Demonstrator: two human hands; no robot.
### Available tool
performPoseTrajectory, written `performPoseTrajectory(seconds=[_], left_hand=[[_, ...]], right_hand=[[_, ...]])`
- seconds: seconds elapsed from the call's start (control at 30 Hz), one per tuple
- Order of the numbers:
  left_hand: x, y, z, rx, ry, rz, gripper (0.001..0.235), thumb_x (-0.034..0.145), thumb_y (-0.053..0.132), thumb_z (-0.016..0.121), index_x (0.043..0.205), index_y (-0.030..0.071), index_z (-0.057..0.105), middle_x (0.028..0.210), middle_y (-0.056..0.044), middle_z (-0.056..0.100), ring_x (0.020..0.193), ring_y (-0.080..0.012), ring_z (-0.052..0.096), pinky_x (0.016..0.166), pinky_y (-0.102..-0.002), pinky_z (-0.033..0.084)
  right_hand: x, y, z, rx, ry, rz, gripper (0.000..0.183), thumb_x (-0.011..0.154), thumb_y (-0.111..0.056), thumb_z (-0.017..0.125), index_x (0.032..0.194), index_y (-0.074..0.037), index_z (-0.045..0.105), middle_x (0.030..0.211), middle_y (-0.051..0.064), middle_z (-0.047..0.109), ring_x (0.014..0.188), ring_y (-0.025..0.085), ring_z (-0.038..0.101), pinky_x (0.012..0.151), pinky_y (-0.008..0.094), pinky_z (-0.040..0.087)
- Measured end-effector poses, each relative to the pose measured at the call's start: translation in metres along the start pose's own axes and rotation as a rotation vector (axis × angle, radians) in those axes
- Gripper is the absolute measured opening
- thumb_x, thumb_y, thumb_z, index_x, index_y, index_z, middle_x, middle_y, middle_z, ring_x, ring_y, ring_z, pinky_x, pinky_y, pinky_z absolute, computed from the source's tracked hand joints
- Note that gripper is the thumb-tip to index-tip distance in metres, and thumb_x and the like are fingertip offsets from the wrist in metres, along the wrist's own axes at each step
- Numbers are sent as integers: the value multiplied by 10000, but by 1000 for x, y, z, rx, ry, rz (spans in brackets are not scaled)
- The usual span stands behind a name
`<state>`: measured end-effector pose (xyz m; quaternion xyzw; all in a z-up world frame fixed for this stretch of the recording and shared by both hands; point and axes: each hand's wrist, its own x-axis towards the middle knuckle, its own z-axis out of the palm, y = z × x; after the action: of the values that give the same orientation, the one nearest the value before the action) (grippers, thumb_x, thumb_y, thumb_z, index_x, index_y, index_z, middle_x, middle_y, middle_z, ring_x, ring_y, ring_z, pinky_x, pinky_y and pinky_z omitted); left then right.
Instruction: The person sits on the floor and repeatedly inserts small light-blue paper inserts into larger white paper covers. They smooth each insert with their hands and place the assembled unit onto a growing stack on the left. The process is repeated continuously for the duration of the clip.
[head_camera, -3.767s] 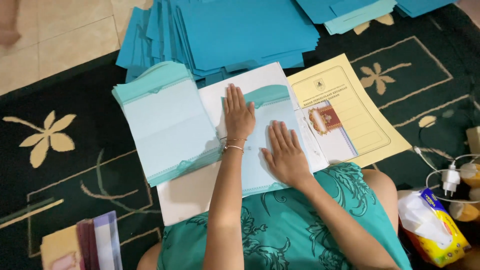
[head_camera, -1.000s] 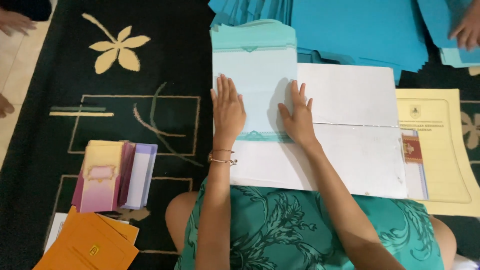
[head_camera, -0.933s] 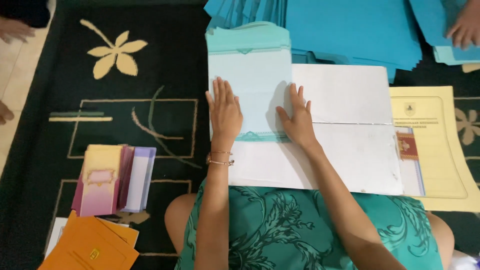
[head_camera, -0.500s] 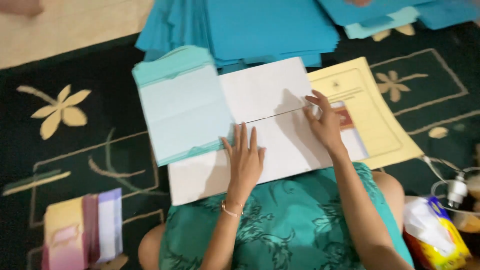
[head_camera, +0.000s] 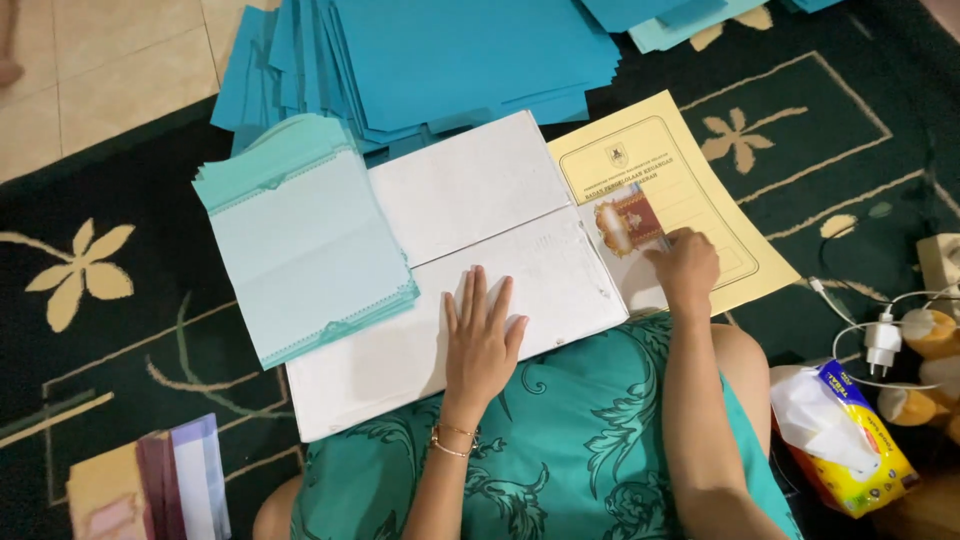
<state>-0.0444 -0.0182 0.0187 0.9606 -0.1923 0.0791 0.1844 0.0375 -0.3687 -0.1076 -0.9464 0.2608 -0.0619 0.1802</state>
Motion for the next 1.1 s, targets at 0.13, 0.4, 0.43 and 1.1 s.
performPoseTrajectory(seconds=[0.13, 0.4, 0.43, 1.1], left_hand=[[0, 2, -3, 11, 5, 0, 579, 1058, 451, 455, 1541, 131, 434, 1594, -268, 347, 1530, -393, 265, 1190, -648, 169], [0, 2, -2, -3, -1, -13, 578, 1060, 447, 456, 1545, 133, 432, 1602, -271, 337, 1532, -387, 264, 1195, -635, 154], [-1, 2, -3, -2, 0, -18, 578, 1060, 447, 456, 1545, 133, 432, 1602, -271, 337, 1532, -387, 264, 1195, -635, 154], [26, 15, -8, 112, 630, 261, 355, 1001, 37, 630, 1342, 132, 664, 1473, -51, 606, 1416, -262, 517, 1218, -533, 304]], right_hand=[[-2, -9, -8, -56, 24, 70, 401, 704, -406, 930, 997, -175, 781, 848, 127, 733, 882, 415, 740, 723, 500, 604], [-20, -37, -43, 75, 23, 15, 213, 953, -338, 773, 1099, -183, 773, 943, 64, 791, 935, 386, 741, 827, 495, 584], [-24, -39, -47, 75, 20, 11, 213, 953, -338, 773, 1099, -183, 773, 943, 64, 791, 935, 386, 741, 827, 495, 584], [-88, -150, -73, 1518, 9, 225, 134, 976, -125, 709, 1097, -113, 654, 836, 9, 695, 616, 100, 710, 498, 188, 570]])
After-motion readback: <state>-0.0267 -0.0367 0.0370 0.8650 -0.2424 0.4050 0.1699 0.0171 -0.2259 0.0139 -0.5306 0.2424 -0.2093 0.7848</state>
